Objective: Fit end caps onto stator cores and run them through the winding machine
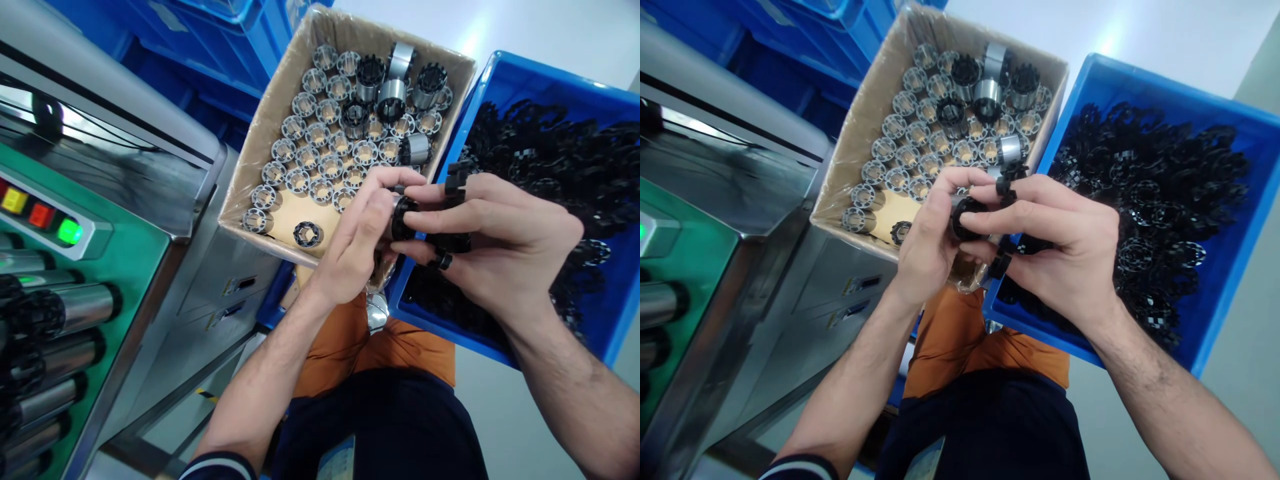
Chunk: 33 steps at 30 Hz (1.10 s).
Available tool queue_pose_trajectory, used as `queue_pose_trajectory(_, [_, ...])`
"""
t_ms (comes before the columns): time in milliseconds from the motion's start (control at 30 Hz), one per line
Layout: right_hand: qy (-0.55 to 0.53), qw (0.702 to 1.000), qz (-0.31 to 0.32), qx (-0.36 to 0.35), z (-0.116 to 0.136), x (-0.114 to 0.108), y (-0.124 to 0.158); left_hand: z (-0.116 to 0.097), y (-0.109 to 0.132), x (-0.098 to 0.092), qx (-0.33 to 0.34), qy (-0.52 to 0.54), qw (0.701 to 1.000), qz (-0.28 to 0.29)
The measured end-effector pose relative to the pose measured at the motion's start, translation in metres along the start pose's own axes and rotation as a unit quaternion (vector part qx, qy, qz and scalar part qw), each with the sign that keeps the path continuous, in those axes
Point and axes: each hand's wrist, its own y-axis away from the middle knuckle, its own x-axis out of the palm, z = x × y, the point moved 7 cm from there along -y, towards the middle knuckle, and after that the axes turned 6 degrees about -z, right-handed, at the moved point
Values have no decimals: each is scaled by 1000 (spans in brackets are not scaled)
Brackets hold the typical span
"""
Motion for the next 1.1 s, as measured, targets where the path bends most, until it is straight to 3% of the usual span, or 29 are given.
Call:
queue_pose_trajectory(133, [-27,999,24,-1,-1,3,-6,-20,1,-18,77,-83,993,10])
queue_pose_trajectory(233, [-11,1000,-2,20,-9,-8,-14,-43,5,-54,104,-242,962,-69])
queue_pose_trajectory(300, [8,999,-33,24,-13,-15,-19,-58,7,-72,114,-387,911,-85])
queue_pose_trajectory(433, [-56,997,-48,20,-19,-14,-19,-67,11,-81,93,-548,832,10])
queue_pose_trajectory(500, [-82,995,-53,23,-22,-13,-17,-78,12,-93,104,-597,795,-23])
queue_pose_trajectory(600, [-75,996,-42,26,-24,-13,-16,-96,9,-118,108,-683,713,-115])
queue_pose_trajectory(767, [-112,990,-71,37,-36,-14,-17,-83,-13,-138,-25,-802,595,-42])
queue_pose_trajectory(867, [-155,983,-83,46,-44,-11,-20,-80,-22,-133,-100,-855,508,-16])
queue_pose_trajectory(933, [-193,975,-91,59,-45,-12,-22,-86,-23,-125,-133,-872,470,-1])
queue_pose_trajectory(1033, [-246,962,-45,106,-39,-9,-22,-106,-13,-112,-134,-869,477,-1])
queue_pose_trajectory(1067, [-261,957,-22,125,-35,-7,-21,-116,-9,-106,-109,-858,501,-14])
queue_pose_trajectory(1100, [-272,951,3,143,-31,-4,-20,-127,-6,-101,-69,-835,544,-35])
